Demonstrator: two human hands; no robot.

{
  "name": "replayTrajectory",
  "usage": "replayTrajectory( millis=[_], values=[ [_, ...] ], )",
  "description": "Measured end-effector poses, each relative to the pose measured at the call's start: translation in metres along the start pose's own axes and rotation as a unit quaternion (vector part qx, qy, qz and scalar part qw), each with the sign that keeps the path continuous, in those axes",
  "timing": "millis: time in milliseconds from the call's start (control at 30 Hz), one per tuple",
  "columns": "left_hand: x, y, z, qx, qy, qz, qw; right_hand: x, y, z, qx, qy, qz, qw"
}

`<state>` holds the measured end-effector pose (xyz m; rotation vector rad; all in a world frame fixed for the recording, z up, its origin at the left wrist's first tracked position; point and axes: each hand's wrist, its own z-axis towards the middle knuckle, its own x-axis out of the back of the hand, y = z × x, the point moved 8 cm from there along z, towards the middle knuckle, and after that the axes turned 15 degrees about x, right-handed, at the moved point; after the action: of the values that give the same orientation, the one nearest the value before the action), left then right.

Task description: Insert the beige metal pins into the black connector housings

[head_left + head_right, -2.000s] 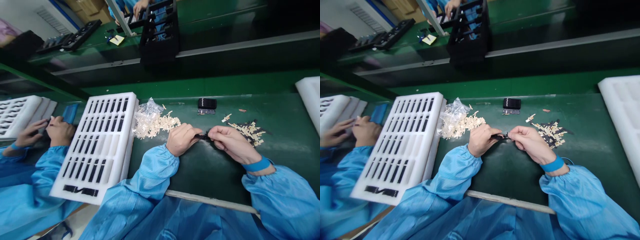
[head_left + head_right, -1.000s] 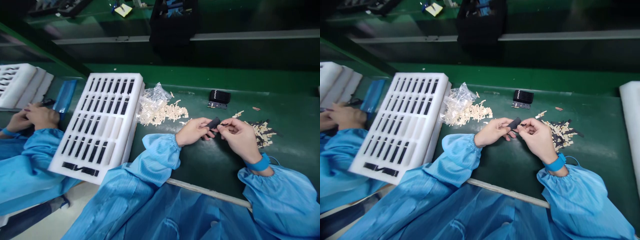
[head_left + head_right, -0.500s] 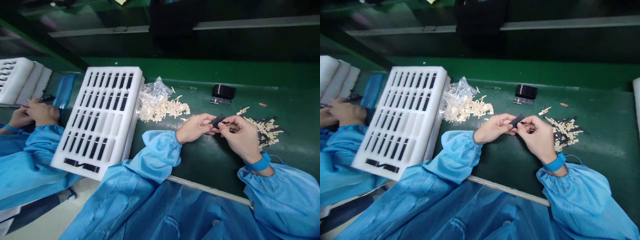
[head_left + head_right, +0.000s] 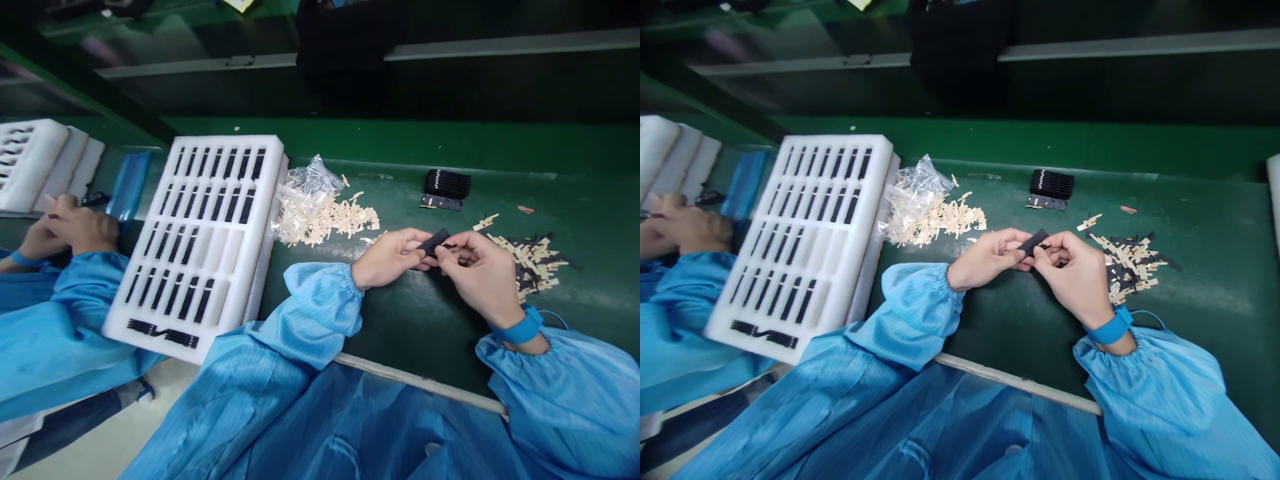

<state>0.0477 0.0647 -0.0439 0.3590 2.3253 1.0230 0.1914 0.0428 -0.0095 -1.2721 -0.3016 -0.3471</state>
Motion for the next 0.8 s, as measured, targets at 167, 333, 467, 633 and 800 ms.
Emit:
replayTrajectory(
  millis=[167, 333, 467, 633, 800],
  values=[
    [0.0, 0.0, 0.0, -0.002, 0.0, -0.001, 1.0, 0.0, 0.0, 0.0, 0.003, -0.001, -0.003, 1.0],
    [0.0, 0.0, 0.0, 0.001, 0.0, -0.004, 1.0, 0.0, 0.001, 0.001, -0.006, -0.003, -0.005, 1.0],
    [-0.001, 0.001, 0.0, 0.006, -0.006, -0.004, 1.0, 0.001, -0.001, 0.001, 0.003, -0.003, -0.028, 1.0],
    [-0.002, 0.002, -0.001, -0.007, 0.01, -0.006, 1.0, 0.002, -0.011, 0.0, 0.042, 0.002, -0.083, 0.996],
    [-0.002, 0.003, -0.002, -0.033, 0.052, 0.021, 0.998, 0.0, -0.024, 0.001, 0.098, 0.009, -0.167, 0.981]
  ],
)
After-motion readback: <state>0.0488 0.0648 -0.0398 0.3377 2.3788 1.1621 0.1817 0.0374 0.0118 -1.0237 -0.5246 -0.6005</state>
